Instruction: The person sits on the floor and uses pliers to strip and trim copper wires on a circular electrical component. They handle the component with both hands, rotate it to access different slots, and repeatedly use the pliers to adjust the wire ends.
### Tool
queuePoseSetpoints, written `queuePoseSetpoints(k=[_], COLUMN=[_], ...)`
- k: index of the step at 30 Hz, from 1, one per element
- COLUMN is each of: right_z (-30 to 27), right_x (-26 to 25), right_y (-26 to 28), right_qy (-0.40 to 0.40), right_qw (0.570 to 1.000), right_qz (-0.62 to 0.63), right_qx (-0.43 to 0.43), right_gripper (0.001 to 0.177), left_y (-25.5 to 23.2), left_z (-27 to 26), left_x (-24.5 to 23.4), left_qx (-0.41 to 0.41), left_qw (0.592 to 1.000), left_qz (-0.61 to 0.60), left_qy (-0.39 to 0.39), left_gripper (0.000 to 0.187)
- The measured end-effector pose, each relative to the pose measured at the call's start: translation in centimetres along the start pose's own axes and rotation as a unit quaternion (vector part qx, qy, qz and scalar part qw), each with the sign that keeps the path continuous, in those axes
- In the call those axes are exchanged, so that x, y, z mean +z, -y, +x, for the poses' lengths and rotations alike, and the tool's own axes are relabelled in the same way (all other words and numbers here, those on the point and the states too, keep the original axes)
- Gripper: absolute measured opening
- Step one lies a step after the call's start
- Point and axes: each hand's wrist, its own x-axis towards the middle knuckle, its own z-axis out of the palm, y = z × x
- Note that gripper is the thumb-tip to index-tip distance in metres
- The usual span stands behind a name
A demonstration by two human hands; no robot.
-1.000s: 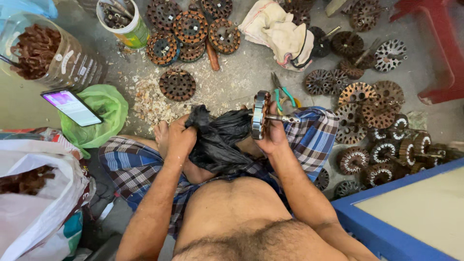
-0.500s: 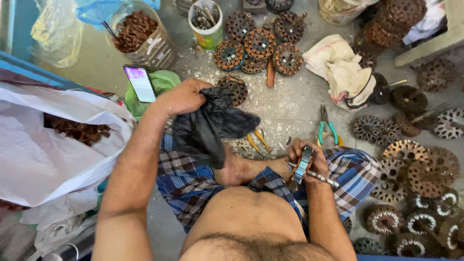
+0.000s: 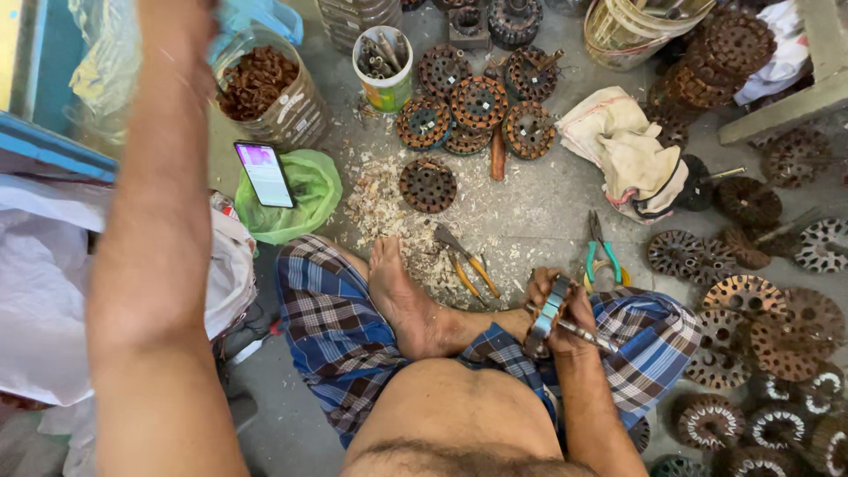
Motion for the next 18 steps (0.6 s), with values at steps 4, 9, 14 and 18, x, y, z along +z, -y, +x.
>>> queuePoseSetpoints(k=[4, 9, 14, 18], right_z=[0.9, 1.5, 1.1, 0.5], right_x=[0.5, 0.2, 0.8, 2.8], right_y=[0.2, -1.2, -3.1, -3.8], right_qy=[-0.096, -0.140, -0.200, -0.135], right_qw=[0.993, 0.977, 0.935, 0.926], right_qz=[-0.070, -0.087, -0.058, 0.010], right_qx=[0.010, 0.133, 0.287, 0.353], right_gripper=[0.060, 0.056, 0.051, 0.052], left_y=[0.2, -0.9, -3.1, -0.3], left_z=[-16.0, -28.3, -29.2, -30.9], left_x=[8.5, 13.7, 13.3, 13.5], left_qx=[-0.024, 0.246, 0.288, 0.240], left_qw=[0.907, 0.777, 0.770, 0.793], left_qz=[-0.186, -0.215, -0.170, -0.206], left_qy=[0.378, 0.539, 0.544, 0.521], left_gripper=[0.039, 0.060, 0.047, 0.037])
